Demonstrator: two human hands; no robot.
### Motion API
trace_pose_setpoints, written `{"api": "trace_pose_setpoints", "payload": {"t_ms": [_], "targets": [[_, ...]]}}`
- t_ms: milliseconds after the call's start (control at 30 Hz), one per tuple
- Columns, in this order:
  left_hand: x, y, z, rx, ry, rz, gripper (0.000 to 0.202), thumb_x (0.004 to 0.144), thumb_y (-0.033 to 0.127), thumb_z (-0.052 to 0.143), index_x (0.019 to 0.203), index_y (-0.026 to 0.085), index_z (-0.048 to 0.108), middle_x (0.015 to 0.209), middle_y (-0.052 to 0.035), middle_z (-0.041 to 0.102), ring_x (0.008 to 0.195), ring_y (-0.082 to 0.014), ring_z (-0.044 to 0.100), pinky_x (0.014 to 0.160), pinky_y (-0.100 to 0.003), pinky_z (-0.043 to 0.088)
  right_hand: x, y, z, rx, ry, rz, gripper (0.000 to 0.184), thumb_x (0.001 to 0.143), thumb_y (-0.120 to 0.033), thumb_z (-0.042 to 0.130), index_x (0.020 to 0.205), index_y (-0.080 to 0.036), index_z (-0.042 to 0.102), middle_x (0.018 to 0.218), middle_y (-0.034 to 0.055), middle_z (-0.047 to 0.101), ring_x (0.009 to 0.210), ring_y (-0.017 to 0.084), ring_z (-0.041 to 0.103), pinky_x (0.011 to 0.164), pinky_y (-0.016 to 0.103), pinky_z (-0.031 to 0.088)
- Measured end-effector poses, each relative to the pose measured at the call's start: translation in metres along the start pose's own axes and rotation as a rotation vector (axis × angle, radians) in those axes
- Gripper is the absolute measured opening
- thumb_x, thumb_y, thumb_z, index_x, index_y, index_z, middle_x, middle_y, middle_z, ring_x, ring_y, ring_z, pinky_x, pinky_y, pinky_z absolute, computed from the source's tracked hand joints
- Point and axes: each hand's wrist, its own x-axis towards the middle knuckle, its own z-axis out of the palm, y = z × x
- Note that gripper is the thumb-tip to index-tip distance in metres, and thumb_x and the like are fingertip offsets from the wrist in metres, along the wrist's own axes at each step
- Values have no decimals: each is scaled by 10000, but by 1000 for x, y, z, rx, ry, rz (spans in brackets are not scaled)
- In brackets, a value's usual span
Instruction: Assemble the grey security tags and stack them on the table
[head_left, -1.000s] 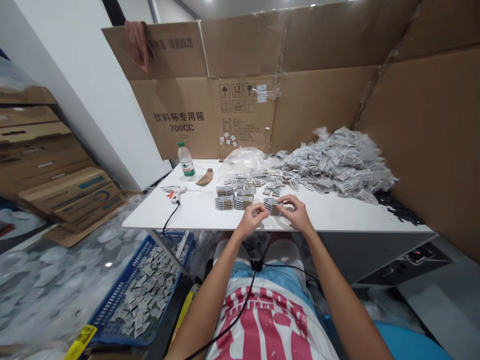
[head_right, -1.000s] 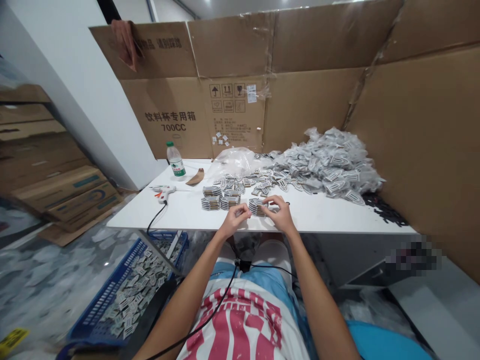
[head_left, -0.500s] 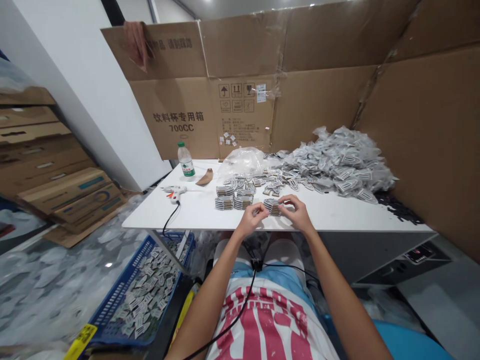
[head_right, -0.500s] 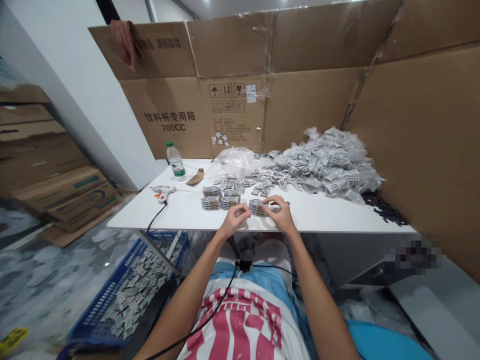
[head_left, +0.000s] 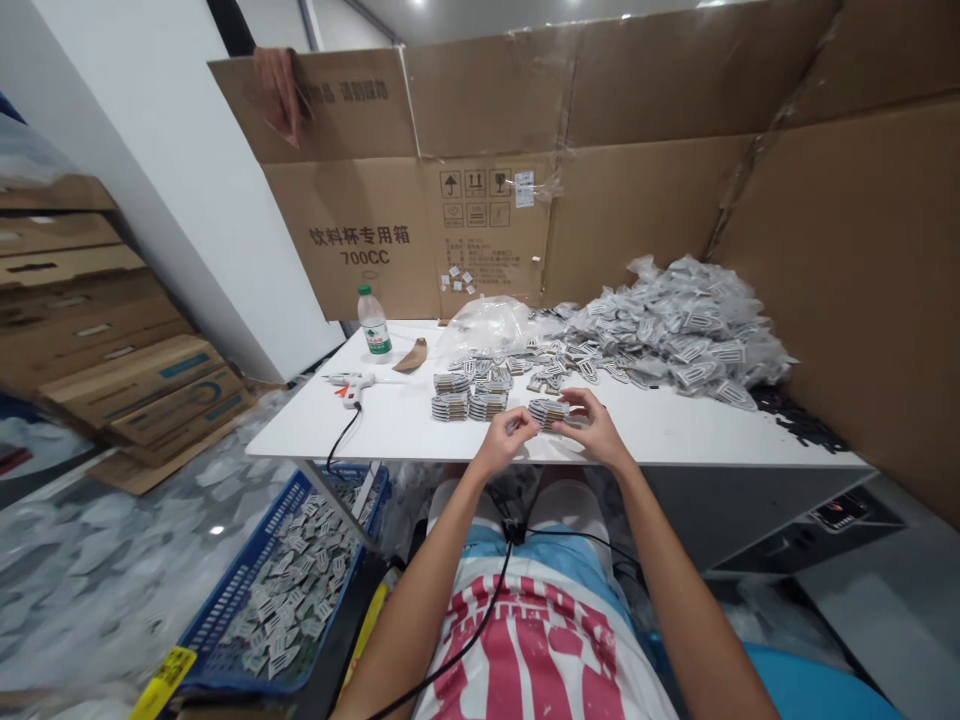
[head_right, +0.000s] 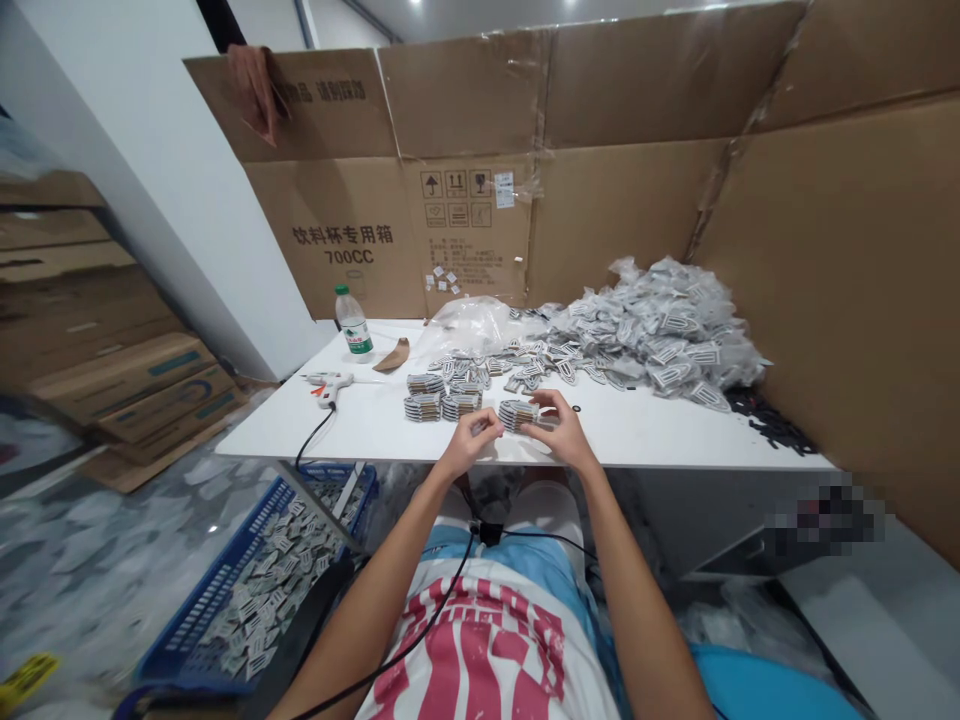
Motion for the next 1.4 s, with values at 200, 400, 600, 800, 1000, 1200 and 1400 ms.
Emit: {"api": "trace_pose_setpoints", "payload": {"t_ms": [200,400,600,800,1000,1200,1400], "targets": [[0,-3,0,-13,-10,3,418,897,561,702,780,166,637,748,-18,577,725,-157,471,706,-294,350,-1,1,-1,24,-75,70,499,799,-481,847,1209,-232,707,1235,98,734,968,255,718,878,443,619],[1,-3,1,-22,-12,2,411,900,547,711,778,163,631,737,-7,561,712,-147,458,698,-288,333,0,-1,-2,64,-72,92,462,797,-462,852,1174,-225,729,1196,94,748,990,264,724,893,448,614],[0,-5,0,-25,-11,14,394,915,526,709,780,163,635,737,-5,559,705,-142,451,687,-289,330,0,-1,-2,88,-65,103,461,787,-456,865,1168,-230,737,1211,95,748,1013,268,726,900,448,617],[0,-3,0,-11,-12,26,390,922,514,701,772,162,623,729,-3,544,703,-140,445,684,-287,334,0,1,-1,93,-52,111,486,773,-424,871,1194,-233,723,1277,103,734,1038,267,721,925,446,611],[-1,-3,0,18,-20,39,376,940,484,682,776,154,611,713,17,520,681,-120,418,662,-267,313,-3,1,0,14,-75,124,603,732,-335,856,1296,-232,671,1259,103,739,1080,276,716,995,455,579],[-11,1,11,283,-114,29,272,937,400,656,792,171,635,642,40,515,598,-110,421,622,-253,309,-3,-1,1,62,-77,156,555,721,-295,814,1255,-231,675,1190,92,765,1046,276,742,1009,460,578],[-42,6,28,536,-134,123,239,904,302,659,700,186,615,683,6,641,640,-122,541,686,-254,365,-2,-5,4,113,-134,145,518,716,-250,795,1220,-209,681,1161,91,779,1069,271,748,1013,438,581]]}}
